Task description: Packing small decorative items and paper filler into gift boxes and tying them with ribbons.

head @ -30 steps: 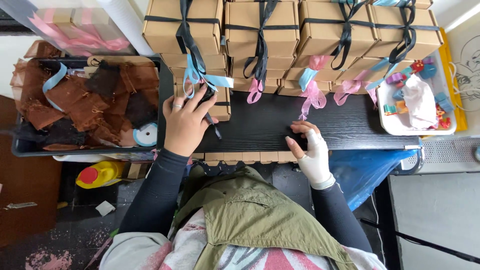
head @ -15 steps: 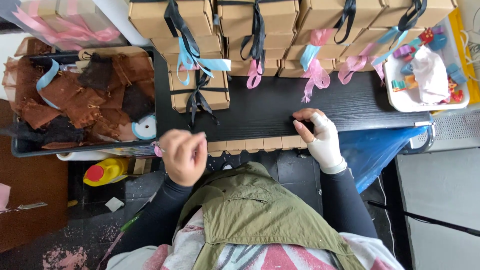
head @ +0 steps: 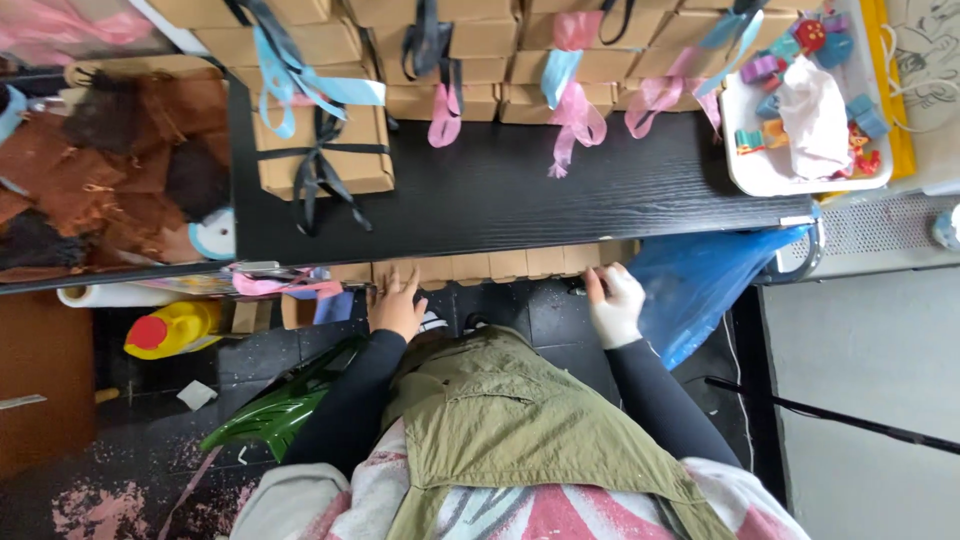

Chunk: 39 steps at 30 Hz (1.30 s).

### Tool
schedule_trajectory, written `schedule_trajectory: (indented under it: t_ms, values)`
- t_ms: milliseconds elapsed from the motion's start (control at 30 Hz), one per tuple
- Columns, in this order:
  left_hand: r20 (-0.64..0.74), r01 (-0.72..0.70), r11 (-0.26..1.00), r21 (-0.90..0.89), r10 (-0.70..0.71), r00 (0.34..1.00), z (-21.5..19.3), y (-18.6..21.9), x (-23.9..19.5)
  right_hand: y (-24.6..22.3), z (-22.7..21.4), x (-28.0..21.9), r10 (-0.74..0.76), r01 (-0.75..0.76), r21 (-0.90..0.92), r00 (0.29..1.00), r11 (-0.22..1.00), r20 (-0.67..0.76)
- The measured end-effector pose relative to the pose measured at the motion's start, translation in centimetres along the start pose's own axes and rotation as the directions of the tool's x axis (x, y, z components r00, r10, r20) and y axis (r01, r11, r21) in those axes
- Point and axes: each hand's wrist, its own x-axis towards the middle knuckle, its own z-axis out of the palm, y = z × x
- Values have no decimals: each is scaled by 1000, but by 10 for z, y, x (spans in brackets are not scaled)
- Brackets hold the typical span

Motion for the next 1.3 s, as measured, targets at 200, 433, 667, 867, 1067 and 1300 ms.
schedule_trajectory:
  t_ms: [200,433,667,867,1067,1300]
  values:
    - [345,183,969,168,-232,910,49,-11,6,137,38,-21,289,-231,-312,945,922,155]
    - [410,197,960,198,-264,873,59,-19,15,165,67,-6,478,-153,-656,805,739,351]
    - [426,257,955,150,-297,855,41,-14,22,138,81,15,647,-281,-729,708,624,281]
    - [422,284,950,129,-312,851,48,-20,28,192,89,21,653,-241,-728,670,642,354]
    - [434,300,948,103,-315,844,47,-19,28,229,89,15,643,-162,-766,664,622,381]
    - [437,302,949,93,-311,844,52,-24,29,154,65,12,672,-349,-673,678,652,299]
